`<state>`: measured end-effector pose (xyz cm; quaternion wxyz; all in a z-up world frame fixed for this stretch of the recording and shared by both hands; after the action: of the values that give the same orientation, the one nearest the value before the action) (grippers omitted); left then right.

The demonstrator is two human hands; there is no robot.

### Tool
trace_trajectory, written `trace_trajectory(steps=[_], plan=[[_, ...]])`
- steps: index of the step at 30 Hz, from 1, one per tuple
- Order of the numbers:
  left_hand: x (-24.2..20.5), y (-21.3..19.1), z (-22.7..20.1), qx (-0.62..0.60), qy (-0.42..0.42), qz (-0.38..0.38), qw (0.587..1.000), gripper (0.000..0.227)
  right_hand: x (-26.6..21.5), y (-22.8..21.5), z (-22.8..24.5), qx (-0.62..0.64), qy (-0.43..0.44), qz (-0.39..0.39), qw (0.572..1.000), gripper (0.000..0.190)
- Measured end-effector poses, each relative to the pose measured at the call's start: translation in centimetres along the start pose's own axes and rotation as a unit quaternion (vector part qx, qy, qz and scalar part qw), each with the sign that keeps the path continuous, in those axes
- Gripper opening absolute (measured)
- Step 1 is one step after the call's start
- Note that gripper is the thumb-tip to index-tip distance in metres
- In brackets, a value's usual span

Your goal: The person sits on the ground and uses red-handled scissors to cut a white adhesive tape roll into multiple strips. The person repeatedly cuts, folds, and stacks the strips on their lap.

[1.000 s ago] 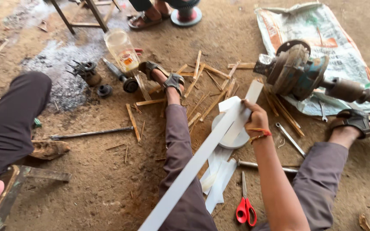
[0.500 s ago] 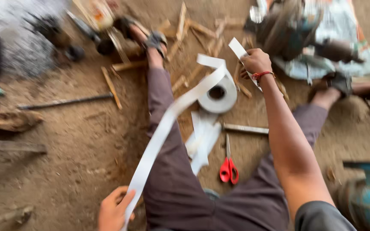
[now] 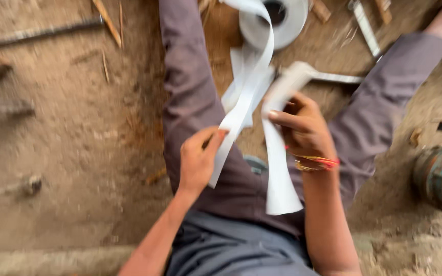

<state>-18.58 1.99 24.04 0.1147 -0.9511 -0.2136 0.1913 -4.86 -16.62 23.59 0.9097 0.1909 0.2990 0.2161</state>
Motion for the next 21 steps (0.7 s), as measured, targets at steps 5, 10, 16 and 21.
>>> trace_trajectory(steps=[5,10,16,21], plan=[[-0.4,2.2,1.3,-0.201,-0.111,0.124,0.965,0.037,1.5,2.3,-4.5,-0.169,-0.060,-0.083,0.980,0.024],[-0.9,3.0,1.1,-0.210,-0.137,0.099,0.963,0.046,1.2,2.4,-5.1,-0.377,-0.164,-0.150,0.899,0.026],[-0.3,2.5,0.1,-0.150,-0.140,0.066,0.976,0.042,1.4,-1.1,-5.5,-0.270,0.046,-0.075,0.959,0.033],[-0.6,2.6,-0.4,-0.148,-0.137,0.081,0.976,0.049,0.6,-0.8,-8.7,0.001,0.200,0.020,0.980,0.023]])
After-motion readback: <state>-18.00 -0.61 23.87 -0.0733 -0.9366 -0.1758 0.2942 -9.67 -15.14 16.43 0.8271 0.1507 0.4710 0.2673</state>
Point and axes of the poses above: each hand's wrist, its own x-axis towards the middle knuckle, its own y-axis out of the palm, z = x × y, the point moved 4 cm from there along x, towards the middle knuckle, and after that the axes turned 1 degree about -x, right-handed, at the moved point
